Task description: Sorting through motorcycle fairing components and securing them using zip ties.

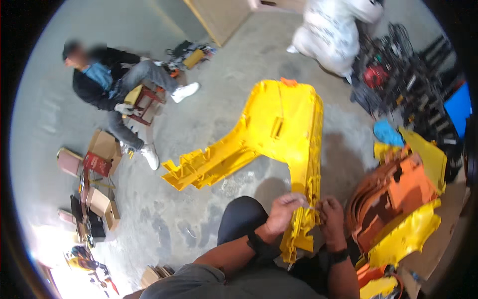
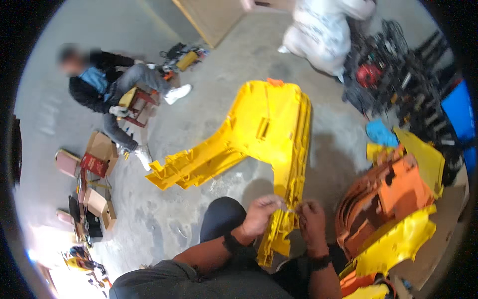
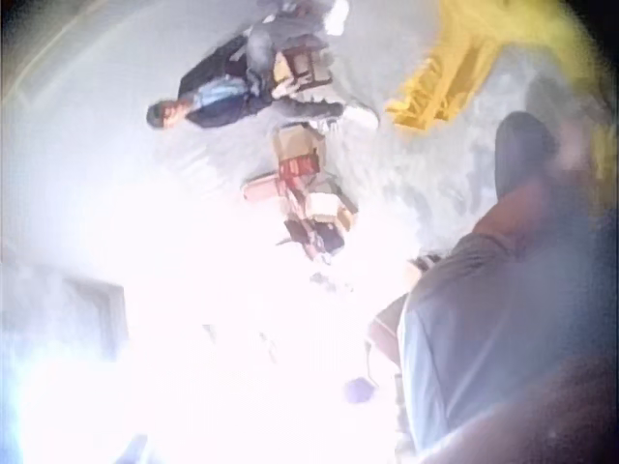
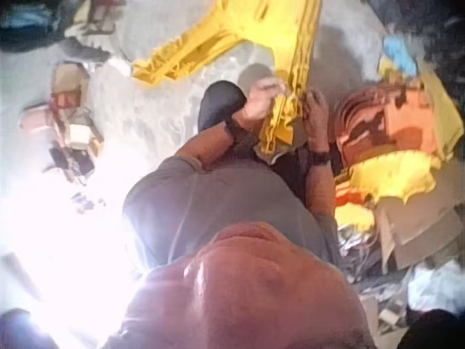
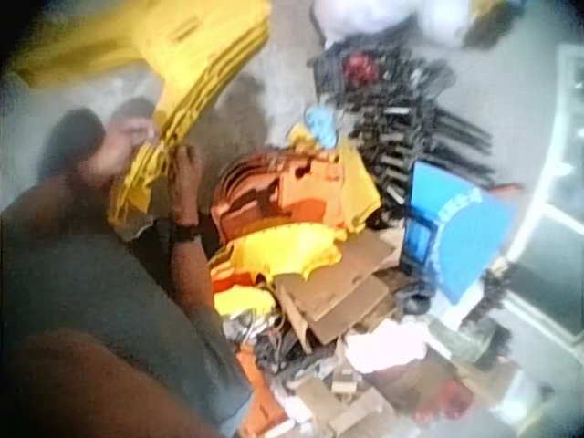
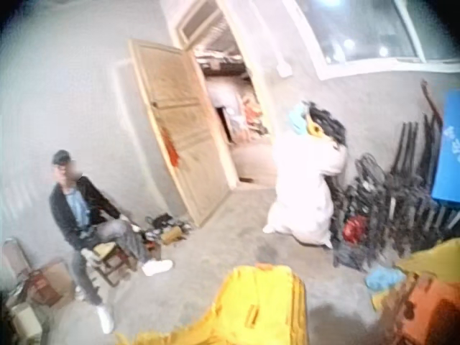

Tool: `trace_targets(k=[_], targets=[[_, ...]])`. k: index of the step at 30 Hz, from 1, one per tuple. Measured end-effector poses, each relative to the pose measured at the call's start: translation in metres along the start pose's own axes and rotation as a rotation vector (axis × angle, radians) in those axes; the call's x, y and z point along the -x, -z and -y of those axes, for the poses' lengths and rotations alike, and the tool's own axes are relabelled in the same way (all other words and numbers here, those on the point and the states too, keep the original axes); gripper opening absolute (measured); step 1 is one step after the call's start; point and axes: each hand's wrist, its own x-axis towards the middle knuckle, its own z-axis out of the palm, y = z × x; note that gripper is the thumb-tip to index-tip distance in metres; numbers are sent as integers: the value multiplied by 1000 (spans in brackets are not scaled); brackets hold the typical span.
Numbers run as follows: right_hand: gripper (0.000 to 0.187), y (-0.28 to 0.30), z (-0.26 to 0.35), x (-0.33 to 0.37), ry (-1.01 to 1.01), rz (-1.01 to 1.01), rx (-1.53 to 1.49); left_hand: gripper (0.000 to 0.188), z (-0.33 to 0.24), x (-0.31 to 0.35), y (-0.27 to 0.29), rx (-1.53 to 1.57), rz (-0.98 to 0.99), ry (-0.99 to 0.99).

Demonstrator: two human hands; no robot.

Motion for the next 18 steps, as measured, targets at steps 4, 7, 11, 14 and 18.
trace_targets(k=[4,7,11,14,18], targets=[[7,-1,-2,-4,58,118,-96,11,-4,4,1,-191,-16,-106],[5,0,-1,-8,17,94,15,15,-4,4,5,-374,-55,-170],[4,8,-4,-10,23,74,-30,21,9,2,11,-389,-19,-149],[5,12,-6,-12,40,91,-26,24,10,4,13,-268,-5,-119],[5,16,-9,-13,30,136,-65,19,18,1,24,-277,23,-153]])
